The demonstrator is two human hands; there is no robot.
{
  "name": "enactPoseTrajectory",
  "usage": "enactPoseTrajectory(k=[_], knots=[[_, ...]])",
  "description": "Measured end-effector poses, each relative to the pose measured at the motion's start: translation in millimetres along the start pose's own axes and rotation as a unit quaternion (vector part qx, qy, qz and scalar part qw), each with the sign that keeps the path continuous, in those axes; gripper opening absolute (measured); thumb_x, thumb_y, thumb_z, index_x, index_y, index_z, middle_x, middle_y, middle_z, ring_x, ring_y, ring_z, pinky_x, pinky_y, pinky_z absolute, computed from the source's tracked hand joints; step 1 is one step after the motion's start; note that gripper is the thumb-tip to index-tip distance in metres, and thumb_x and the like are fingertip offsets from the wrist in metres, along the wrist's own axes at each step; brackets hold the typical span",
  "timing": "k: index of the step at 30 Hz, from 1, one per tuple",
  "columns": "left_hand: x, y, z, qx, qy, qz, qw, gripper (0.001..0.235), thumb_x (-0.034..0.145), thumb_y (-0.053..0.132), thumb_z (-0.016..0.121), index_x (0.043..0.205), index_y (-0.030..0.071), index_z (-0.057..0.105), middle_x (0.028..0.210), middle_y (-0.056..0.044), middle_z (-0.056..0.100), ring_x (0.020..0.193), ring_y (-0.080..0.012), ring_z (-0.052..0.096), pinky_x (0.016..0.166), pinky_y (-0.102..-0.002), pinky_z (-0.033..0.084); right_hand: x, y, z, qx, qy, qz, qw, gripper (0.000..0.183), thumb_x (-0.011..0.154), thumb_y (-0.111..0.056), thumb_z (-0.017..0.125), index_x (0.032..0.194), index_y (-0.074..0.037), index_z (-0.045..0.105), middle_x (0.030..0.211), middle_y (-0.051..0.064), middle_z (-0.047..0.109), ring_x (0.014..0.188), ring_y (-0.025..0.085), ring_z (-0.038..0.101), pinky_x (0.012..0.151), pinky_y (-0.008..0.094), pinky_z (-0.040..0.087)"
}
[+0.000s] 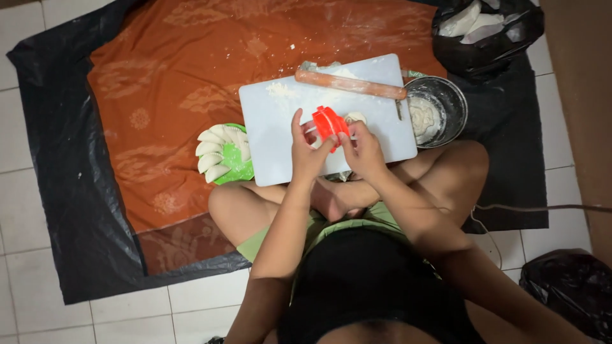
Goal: Rolling out dough and using a mold to create shaped pastries
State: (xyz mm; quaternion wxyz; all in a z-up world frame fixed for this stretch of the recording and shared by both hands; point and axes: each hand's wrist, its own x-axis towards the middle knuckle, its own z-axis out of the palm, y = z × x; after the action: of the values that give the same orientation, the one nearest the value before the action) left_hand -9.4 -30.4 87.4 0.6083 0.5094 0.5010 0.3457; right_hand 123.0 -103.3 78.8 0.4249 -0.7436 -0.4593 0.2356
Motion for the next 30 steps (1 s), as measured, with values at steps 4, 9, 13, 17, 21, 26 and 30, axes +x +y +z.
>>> enactPoseTrajectory(k=[4,9,13,17,21,26,30], knots=[[21.0,-43.8,-26.2,-0.063,0.063,0.017,0.996,0.083,0.084,0.000,0.067,0.158,0.012,0.032,0.119,-0.012,0.063,0.100,-0.0130,0.059,0.095,-0.026,0.048,8.2,9.8,0.3,0.064,0.045,0.015,0.997,0.014,0.105,-0.020,0.062,0.099,-0.008,0.058,0.071,0.017,0.066,0.071,0.033,0.071,0.056,0.045,0.051],[1.2,-10.5,-10.8,0.059,0.106,-0.016,0.992,0.036,0.098,0.029,0.067,0.132,0.018,0.065,0.126,-0.012,0.066,0.110,-0.0263,0.064,0.094,-0.040,0.050,7.1,20.3,12.0,0.285,0.008,0.081,0.955,0.012,0.109,-0.011,0.053,0.103,-0.001,0.049,0.083,0.012,0.062,0.078,0.020,0.069,0.073,0.038,0.065],[1.5,-26.0,3.2,0.035,0.011,-0.055,0.998,0.053,0.095,0.029,0.072,0.140,0.007,0.057,0.130,-0.018,0.067,0.114,-0.0270,0.067,0.096,-0.038,0.054,0.0,20.2,19.2,0.292,-0.003,0.067,0.954,0.012,0.108,-0.013,0.055,0.105,-0.002,0.049,0.082,0.012,0.063,0.076,0.018,0.068,0.073,0.039,0.065],[15.9,-44.5,4.1,0.011,-0.052,-0.080,0.995,0.073,0.081,0.027,0.082,0.144,0.004,0.052,0.119,-0.022,0.065,0.105,-0.0300,0.068,0.074,-0.037,0.064,-5.1,30.7,17.7,0.252,-0.020,0.050,0.966,0.011,0.108,-0.013,0.057,0.108,-0.003,0.052,0.084,0.009,0.066,0.076,0.014,0.069,0.070,0.030,0.064],[4.6,-36.8,-7.1,-0.021,-0.051,-0.103,0.993,0.075,0.074,0.022,0.088,0.138,0.003,0.054,0.109,-0.019,0.066,0.096,-0.0296,0.070,0.064,-0.037,0.065,-11.8,35.4,28.0,0.239,-0.067,0.071,0.966,0.013,0.110,-0.011,0.056,0.114,-0.001,0.049,0.092,0.012,0.064,0.085,0.017,0.067,0.077,0.035,0.064],[-1.6,-56.9,-48.5,-0.120,-0.055,-0.144,0.981,0.062,0.075,0.019,0.088,0.127,0.000,0.060,0.102,-0.016,0.068,0.088,-0.0250,0.071,0.063,-0.038,0.063,-18.4,41.0,58.4,0.237,-0.095,0.057,0.965,0.011,0.108,-0.013,0.060,0.111,-0.005,0.051,0.085,0.009,0.064,0.075,0.015,0.068,0.068,0.029,0.063],[-19.0,-31.5,-96.5,-0.268,-0.092,-0.159,0.946,0.050,0.080,0.009,0.085,0.125,0.001,0.062,0.098,-0.007,0.067,0.082,-0.0186,0.070,0.063,-0.030,0.062,-12.0,60.2,83.1,0.281,-0.080,0.058,0.955,0.010,0.108,-0.012,0.058,0.112,-0.005,0.052,0.086,0.006,0.061,0.078,0.013,0.065,0.070,0.027,0.063]])
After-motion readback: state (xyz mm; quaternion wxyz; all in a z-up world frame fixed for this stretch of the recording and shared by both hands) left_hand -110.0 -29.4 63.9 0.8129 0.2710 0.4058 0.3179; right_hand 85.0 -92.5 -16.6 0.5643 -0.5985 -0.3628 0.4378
